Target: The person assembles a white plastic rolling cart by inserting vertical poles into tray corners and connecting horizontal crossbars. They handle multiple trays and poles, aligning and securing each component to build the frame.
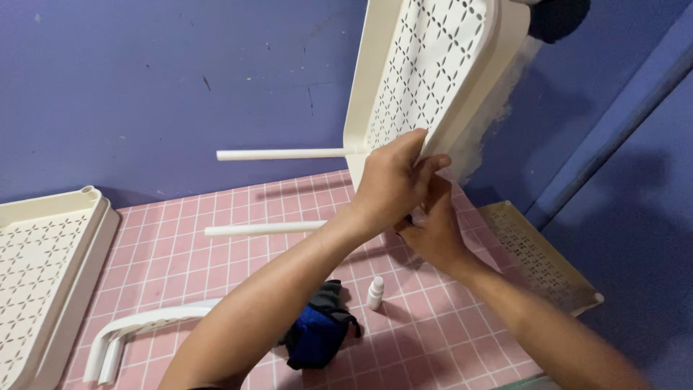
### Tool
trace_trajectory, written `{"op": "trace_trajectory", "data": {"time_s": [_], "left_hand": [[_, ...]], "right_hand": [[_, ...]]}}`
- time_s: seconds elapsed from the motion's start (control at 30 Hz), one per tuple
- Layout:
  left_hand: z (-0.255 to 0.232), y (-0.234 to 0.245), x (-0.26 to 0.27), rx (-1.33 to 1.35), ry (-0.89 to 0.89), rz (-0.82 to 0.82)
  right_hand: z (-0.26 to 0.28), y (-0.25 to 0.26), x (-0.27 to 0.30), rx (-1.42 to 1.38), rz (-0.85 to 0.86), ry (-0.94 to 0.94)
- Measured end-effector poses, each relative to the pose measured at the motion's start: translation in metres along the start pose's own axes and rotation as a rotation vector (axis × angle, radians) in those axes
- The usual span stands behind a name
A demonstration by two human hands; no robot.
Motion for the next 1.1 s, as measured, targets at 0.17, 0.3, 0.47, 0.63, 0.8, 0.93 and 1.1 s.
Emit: {"op": "trace_trajectory", "data": {"time_s": [0.17,0.3,0.47,0.63,0.8,0.93,1.1], "left_hand": [[0.02,-0.024,-0.003,0.17,0.284,0.025],[0.016,-0.041,-0.005,0.116,0.108,-0.008],[0.026,-0.062,-0.01,0.146,0.154,0.089],[0.035,-0.046,-0.004,-0.075,-0.023,0.308],[0.091,0.008,0.044,-0.425,0.414,0.7],[0.123,0.037,0.081,-0.583,0.629,0.847],[0.137,0.042,0.108,-0.539,0.631,0.803]], "right_hand": [[-0.021,0.009,0.002,-0.086,0.048,-0.122],[-0.032,0.02,0.0,-0.042,-0.003,-0.148],[-0.054,0.033,-0.001,-0.173,-0.012,-0.241],[-0.091,0.055,-0.001,-0.021,-0.001,-0.29],[-0.127,0.068,0.004,-0.117,-0.042,-0.285],[-0.15,0.074,0.007,-0.097,-0.042,-0.301],[-0.172,0.074,0.012,-0.058,-0.013,-0.276]]}}
Point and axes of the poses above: each hand's wrist, its own x-axis away from the middle knuckle, its own y-axis out of the back of the hand, z = x × y, the point moved 5 cm from there along -x, towards the middle knuckle, and after that the axes turned 12 degrees about x, right-handed, at the moved point
